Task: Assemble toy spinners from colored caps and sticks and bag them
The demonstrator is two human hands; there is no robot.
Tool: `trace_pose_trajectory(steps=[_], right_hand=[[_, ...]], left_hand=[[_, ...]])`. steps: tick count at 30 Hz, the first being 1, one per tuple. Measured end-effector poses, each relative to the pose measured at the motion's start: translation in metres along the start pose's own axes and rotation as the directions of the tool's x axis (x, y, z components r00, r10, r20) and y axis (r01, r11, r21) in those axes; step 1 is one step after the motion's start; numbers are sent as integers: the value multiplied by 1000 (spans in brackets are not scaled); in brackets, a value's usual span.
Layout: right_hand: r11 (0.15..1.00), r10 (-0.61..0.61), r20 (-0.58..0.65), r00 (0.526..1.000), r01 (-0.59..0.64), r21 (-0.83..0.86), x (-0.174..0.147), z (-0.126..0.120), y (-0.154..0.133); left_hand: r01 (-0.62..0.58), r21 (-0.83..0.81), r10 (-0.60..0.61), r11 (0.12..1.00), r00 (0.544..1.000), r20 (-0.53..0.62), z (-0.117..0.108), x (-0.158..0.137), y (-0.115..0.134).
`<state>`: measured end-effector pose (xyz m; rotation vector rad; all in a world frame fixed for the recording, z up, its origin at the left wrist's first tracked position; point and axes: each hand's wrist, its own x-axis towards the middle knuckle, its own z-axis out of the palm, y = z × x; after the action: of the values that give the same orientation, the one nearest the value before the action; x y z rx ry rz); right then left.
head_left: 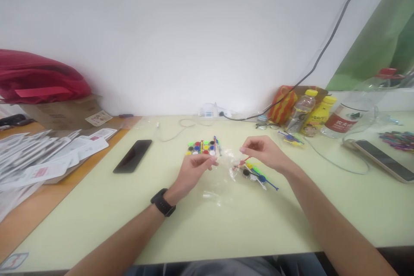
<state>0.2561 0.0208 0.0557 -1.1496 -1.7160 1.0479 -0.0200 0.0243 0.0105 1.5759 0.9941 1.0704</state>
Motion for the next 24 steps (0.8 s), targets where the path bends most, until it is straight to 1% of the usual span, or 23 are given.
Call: trace_pose_trajectory(steps=[2, 4, 6, 8, 11, 14, 16, 17, 19, 21, 22, 24], right_hand=[[1000, -23, -50, 998, 24, 14, 2, -2, 2], [999, -37, -71, 997, 40, 38, 3, -5, 3], [997, -29, -48, 998, 32, 69, 3, -6, 5], [995, -13, -11, 1000, 14, 99, 3, -4, 7], [989, 0, 50, 999, -8, 149, 2, 3, 8], [984, -12, 80, 997, -3, 176, 1, 12, 5], [985, -33, 86, 996, 18, 174, -1, 17, 2], [985, -38, 116, 993, 18, 173, -3, 19, 1], [986, -18, 234, 972, -22, 165, -6, 22, 0], [985, 20, 346, 938, -78, 153, -8, 24, 0], [983, 31, 367, 930, -96, 159, -9, 24, 0], [971, 31, 344, 939, -111, 214, -9, 24, 2]], left_hand=[[12, -28, -12, 1000, 1000, -15, 1, -1, 1], [8, -43, -7, 999, 1000, 6, 2, -2, 2], [-5, -45, 7, 999, 999, 46, 3, -3, 3], [-18, -60, 21, 998, 999, 50, 4, -3, 5], [-31, -98, 35, 995, 999, 40, 4, -1, 10], [-12, -107, 19, 994, 998, 65, 3, 1, 12], [10, -132, -7, 991, 1000, 28, 2, 2, 11], [20, -167, -23, 986, 1000, -11, 1, 3, 11], [32, -282, -65, 959, 992, -108, -2, 5, 10], [33, -415, -120, 909, 976, -184, -5, 8, 12], [30, -470, -143, 882, 968, -208, -7, 10, 13], [13, -540, -168, 842, 956, -239, -10, 12, 14]])
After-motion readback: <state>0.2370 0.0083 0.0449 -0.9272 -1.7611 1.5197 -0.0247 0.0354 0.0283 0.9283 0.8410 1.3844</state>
